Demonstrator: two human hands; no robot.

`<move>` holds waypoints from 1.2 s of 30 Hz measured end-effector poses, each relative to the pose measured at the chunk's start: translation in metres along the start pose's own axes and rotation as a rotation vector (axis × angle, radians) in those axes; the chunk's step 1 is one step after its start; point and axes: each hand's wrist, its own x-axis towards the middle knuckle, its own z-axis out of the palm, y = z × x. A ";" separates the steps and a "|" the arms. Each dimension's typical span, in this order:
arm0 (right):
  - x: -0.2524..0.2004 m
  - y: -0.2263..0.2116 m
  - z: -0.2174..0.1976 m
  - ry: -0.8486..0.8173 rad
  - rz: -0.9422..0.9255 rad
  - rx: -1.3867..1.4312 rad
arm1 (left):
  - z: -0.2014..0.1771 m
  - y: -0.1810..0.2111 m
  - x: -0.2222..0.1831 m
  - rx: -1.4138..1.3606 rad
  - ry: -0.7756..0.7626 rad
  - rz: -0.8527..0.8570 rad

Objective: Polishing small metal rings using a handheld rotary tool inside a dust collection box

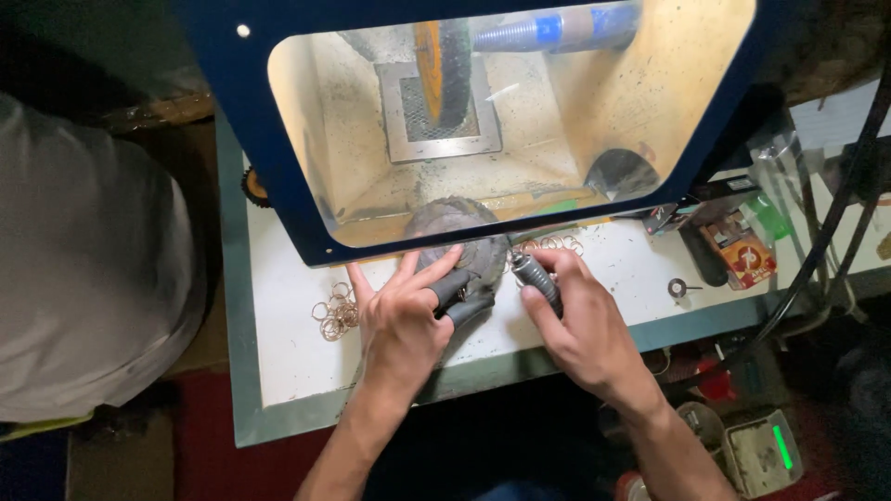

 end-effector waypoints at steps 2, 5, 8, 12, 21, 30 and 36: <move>0.000 0.017 0.000 0.058 0.064 -0.030 | 0.011 -0.010 -0.001 0.019 0.014 0.023; 0.000 0.026 -0.001 0.135 0.155 -0.090 | 0.013 -0.011 -0.003 0.054 0.023 0.034; 0.003 0.023 0.001 0.145 0.218 -0.152 | 0.011 -0.008 -0.002 0.036 0.016 0.007; 0.007 0.028 0.003 0.124 0.250 -0.239 | 0.010 -0.008 -0.004 0.065 0.001 0.010; 0.012 0.034 0.012 0.188 0.160 -0.306 | 0.016 -0.014 -0.003 0.053 -0.018 -0.026; 0.005 0.021 -0.001 0.137 0.209 -0.296 | 0.024 -0.026 -0.008 0.044 -0.004 0.021; 0.007 0.036 -0.009 0.108 0.178 -0.344 | 0.027 -0.037 -0.004 0.044 0.005 0.117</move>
